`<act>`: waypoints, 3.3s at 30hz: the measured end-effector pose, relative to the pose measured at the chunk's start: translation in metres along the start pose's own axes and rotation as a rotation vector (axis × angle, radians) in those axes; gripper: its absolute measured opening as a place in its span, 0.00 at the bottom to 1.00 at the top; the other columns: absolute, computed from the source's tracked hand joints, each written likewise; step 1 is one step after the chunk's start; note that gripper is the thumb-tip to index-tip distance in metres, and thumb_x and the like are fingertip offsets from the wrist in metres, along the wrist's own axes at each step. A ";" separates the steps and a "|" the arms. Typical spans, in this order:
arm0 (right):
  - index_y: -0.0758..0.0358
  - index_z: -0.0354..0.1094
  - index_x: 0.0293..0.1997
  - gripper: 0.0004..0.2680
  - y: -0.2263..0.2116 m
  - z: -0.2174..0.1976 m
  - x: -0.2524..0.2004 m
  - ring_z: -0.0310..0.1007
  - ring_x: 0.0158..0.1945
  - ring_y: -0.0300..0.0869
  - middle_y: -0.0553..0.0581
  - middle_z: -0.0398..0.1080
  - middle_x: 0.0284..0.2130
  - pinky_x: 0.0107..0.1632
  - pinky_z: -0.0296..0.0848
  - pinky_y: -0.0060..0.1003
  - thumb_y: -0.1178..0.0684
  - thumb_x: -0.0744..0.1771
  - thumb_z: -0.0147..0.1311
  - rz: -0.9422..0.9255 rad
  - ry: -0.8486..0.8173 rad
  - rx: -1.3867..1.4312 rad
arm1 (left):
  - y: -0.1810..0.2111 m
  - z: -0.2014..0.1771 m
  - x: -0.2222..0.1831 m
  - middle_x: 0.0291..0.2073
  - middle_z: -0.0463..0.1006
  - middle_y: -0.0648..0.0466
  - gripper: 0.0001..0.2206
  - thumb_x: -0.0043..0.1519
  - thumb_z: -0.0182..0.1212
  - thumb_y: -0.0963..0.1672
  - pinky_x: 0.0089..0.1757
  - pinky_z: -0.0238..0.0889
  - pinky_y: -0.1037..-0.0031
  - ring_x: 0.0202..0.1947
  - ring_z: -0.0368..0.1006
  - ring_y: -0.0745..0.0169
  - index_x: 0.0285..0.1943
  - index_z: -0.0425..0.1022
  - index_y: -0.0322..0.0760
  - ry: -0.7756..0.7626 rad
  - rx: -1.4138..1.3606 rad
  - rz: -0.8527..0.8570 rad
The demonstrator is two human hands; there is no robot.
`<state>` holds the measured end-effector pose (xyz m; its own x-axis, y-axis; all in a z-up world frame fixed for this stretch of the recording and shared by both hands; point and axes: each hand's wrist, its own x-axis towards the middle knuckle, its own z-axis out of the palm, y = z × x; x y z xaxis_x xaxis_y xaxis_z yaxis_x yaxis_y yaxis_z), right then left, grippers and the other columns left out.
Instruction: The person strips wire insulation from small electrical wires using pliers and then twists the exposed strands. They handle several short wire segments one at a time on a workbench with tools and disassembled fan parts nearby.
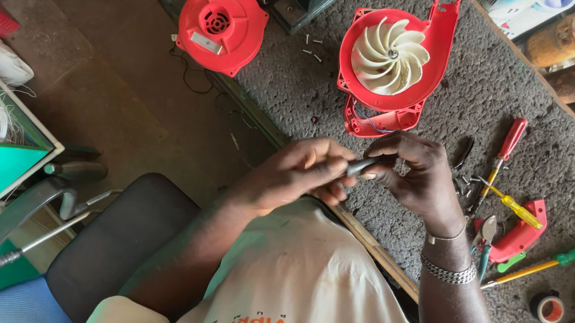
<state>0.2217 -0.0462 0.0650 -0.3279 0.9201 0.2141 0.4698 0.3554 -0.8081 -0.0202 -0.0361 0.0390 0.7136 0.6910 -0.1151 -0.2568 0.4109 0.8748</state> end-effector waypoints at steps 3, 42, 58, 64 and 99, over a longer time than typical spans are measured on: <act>0.64 0.75 0.39 0.10 -0.003 0.001 0.002 0.79 0.36 0.43 0.55 0.78 0.33 0.40 0.75 0.37 0.58 0.59 0.71 -0.005 0.007 -0.100 | -0.014 0.001 0.004 0.30 0.78 0.52 0.10 0.65 0.66 0.43 0.33 0.71 0.76 0.30 0.73 0.71 0.43 0.71 0.29 0.221 0.390 0.118; 0.67 0.70 0.50 0.07 0.034 0.065 -0.037 0.78 0.41 0.38 0.54 0.75 0.40 0.43 0.77 0.31 0.60 0.68 0.60 0.384 0.240 1.082 | -0.024 -0.017 0.009 0.30 0.82 0.55 0.08 0.68 0.56 0.44 0.35 0.73 0.77 0.31 0.78 0.72 0.40 0.71 0.31 0.029 0.415 0.004; 0.70 0.69 0.43 0.04 0.042 0.079 -0.045 0.76 0.33 0.38 0.55 0.75 0.33 0.37 0.76 0.32 0.59 0.69 0.58 0.480 0.357 1.038 | -0.026 0.019 0.019 0.28 0.82 0.50 0.07 0.69 0.55 0.42 0.32 0.70 0.75 0.29 0.79 0.68 0.43 0.72 0.30 0.347 0.592 0.256; 0.69 0.72 0.41 0.06 0.041 0.052 -0.053 0.79 0.36 0.37 0.55 0.76 0.33 0.40 0.80 0.33 0.55 0.70 0.55 0.516 0.157 0.874 | -0.018 0.002 0.025 0.28 0.77 0.46 0.06 0.66 0.60 0.40 0.31 0.67 0.69 0.30 0.76 0.62 0.39 0.72 0.29 0.198 0.892 0.392; 0.67 0.72 0.42 0.12 0.053 0.049 -0.043 0.75 0.30 0.41 0.57 0.75 0.29 0.33 0.75 0.33 0.47 0.74 0.49 0.520 0.083 1.274 | -0.028 -0.016 0.054 0.23 0.73 0.61 0.10 0.65 0.59 0.44 0.29 0.63 0.77 0.24 0.68 0.77 0.37 0.77 0.30 0.144 0.790 0.252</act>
<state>0.2208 -0.0752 -0.0142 -0.2765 0.9225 -0.2695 -0.5605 -0.3826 -0.7345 0.0150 -0.0011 0.0013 0.5924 0.7973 0.1159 0.1728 -0.2662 0.9483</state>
